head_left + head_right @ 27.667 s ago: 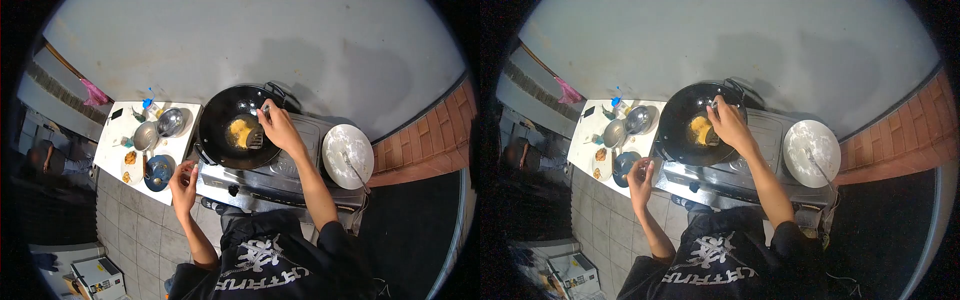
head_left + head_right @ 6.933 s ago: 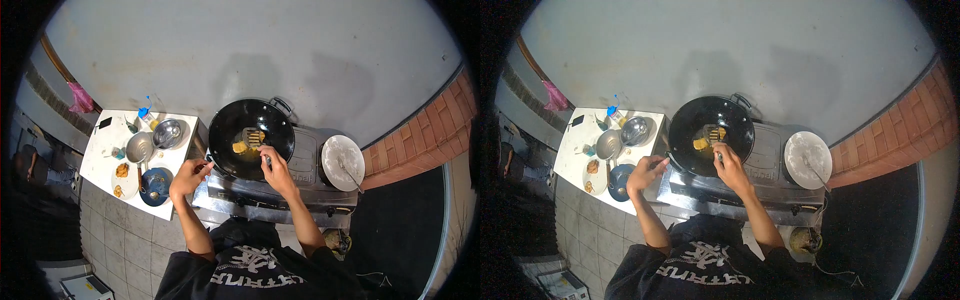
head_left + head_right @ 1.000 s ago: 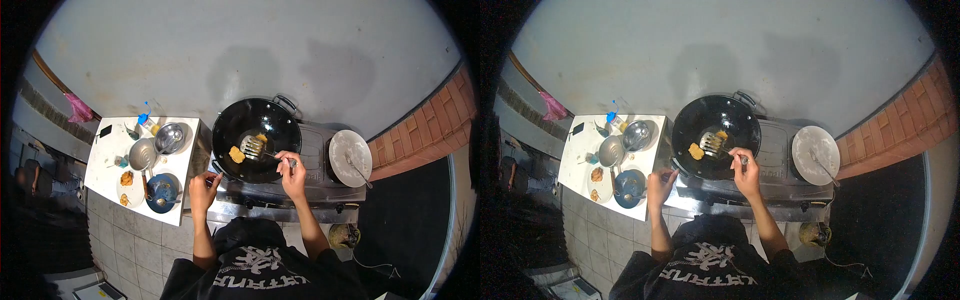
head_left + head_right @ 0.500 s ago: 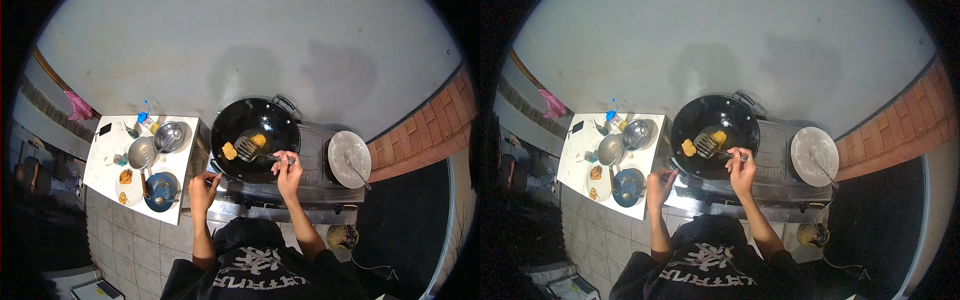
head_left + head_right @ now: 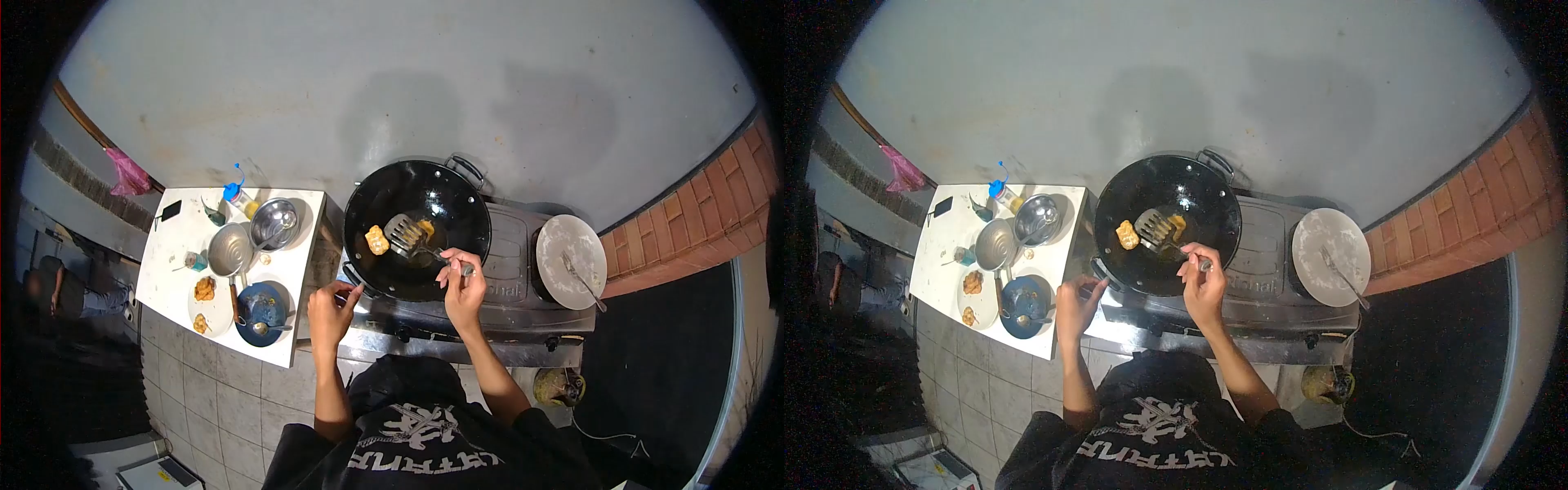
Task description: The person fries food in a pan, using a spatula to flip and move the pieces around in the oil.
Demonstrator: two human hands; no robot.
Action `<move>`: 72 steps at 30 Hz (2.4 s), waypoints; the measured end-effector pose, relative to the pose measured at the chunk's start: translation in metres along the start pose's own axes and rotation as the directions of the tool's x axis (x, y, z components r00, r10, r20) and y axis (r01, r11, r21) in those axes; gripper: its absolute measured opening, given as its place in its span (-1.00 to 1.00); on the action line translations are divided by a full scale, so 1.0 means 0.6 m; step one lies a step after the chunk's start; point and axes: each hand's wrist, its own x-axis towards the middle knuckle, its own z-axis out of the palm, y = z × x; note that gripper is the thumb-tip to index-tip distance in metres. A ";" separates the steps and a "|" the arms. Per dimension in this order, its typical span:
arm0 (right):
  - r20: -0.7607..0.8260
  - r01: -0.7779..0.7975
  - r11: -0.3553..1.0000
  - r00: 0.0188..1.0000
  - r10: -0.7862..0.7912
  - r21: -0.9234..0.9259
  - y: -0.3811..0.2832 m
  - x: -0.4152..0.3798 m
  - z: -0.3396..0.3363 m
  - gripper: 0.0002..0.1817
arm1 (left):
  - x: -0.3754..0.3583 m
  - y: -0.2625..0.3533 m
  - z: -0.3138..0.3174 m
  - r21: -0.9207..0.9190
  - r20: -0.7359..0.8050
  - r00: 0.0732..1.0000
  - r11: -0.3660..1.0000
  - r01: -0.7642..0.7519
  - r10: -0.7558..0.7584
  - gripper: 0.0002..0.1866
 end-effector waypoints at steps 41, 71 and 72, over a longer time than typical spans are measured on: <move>0.536 0.337 0.900 0.832 -0.146 -0.277 -0.086 -0.064 -0.045 -0.80 | -0.011 0.028 0.003 -0.106 -0.277 0.955 0.985 -0.136 0.102 -0.77; 0.578 0.369 0.884 0.803 -0.147 -0.287 -0.096 -0.065 -0.045 -0.81 | -0.011 0.028 0.004 -0.016 -0.096 0.994 0.998 -0.055 0.053 -0.77; 0.573 0.361 0.888 0.807 -0.144 -0.285 -0.096 -0.065 -0.045 -0.81 | -0.011 0.028 0.005 -0.014 -0.097 0.994 0.999 -0.049 0.047 -0.78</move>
